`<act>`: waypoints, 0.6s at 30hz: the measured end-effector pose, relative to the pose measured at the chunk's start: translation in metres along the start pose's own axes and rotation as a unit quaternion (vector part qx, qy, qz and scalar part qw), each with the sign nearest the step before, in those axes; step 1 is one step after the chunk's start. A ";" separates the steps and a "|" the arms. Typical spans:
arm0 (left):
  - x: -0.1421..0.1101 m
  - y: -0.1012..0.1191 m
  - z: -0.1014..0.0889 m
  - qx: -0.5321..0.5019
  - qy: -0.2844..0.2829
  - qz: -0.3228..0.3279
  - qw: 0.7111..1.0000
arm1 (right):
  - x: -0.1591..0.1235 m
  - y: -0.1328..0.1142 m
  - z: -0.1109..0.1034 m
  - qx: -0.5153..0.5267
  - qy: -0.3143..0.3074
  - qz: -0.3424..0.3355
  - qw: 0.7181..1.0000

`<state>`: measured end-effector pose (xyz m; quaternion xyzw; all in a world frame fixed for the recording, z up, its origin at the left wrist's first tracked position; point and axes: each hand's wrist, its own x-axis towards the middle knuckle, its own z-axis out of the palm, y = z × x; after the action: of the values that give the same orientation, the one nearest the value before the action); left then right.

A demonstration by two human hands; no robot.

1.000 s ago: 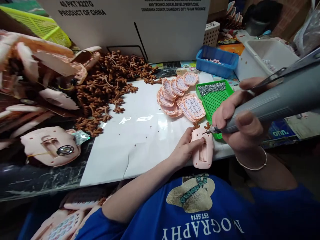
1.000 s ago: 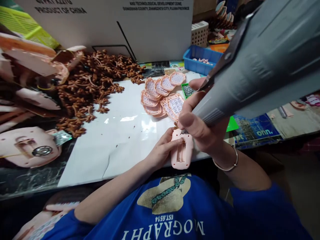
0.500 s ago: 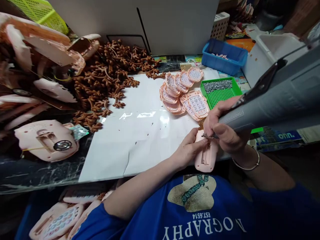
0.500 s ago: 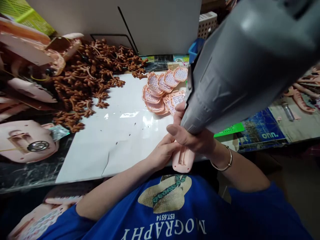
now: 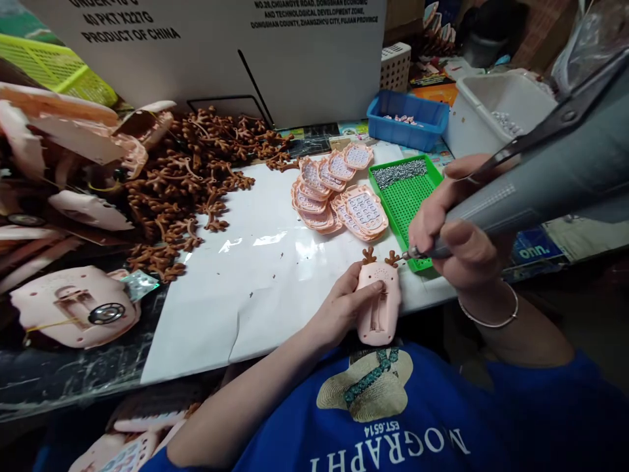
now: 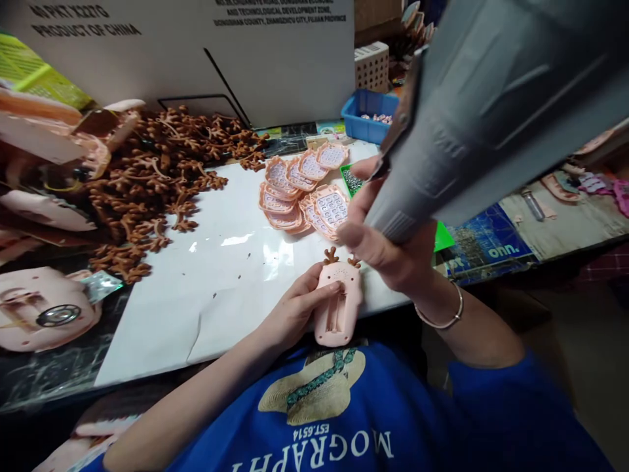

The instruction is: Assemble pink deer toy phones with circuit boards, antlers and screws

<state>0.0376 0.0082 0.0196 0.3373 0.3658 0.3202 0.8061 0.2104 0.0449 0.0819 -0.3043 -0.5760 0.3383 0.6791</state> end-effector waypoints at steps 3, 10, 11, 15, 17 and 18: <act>-0.016 0.001 -0.007 0.019 -0.033 -0.054 0.998 | 0.000 0.006 -0.016 -0.010 0.062 -0.021 0.998; -0.029 -0.002 -0.013 -0.060 -0.125 -0.194 0.971 | -0.014 0.030 -0.036 -0.038 0.097 -0.007 0.995; -0.029 -0.002 -0.013 -0.071 -0.121 -0.190 0.972 | -0.015 0.030 -0.037 -0.037 0.095 -0.010 0.995; -0.020 0.002 -0.012 -0.106 -0.071 -0.113 0.985 | -0.016 0.031 -0.037 -0.030 0.100 -0.013 0.994; -0.014 0.004 -0.013 -0.107 -0.031 -0.064 0.992 | -0.016 0.031 -0.036 -0.027 0.106 -0.005 0.994; -0.011 0.005 -0.013 -0.106 -0.011 -0.041 0.994 | -0.016 0.031 -0.035 -0.027 0.109 -0.002 0.994</act>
<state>0.0197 0.0065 0.0214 0.2388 0.3341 0.3202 0.8537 0.2403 0.0489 0.0422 -0.3566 -0.5082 0.2861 0.7299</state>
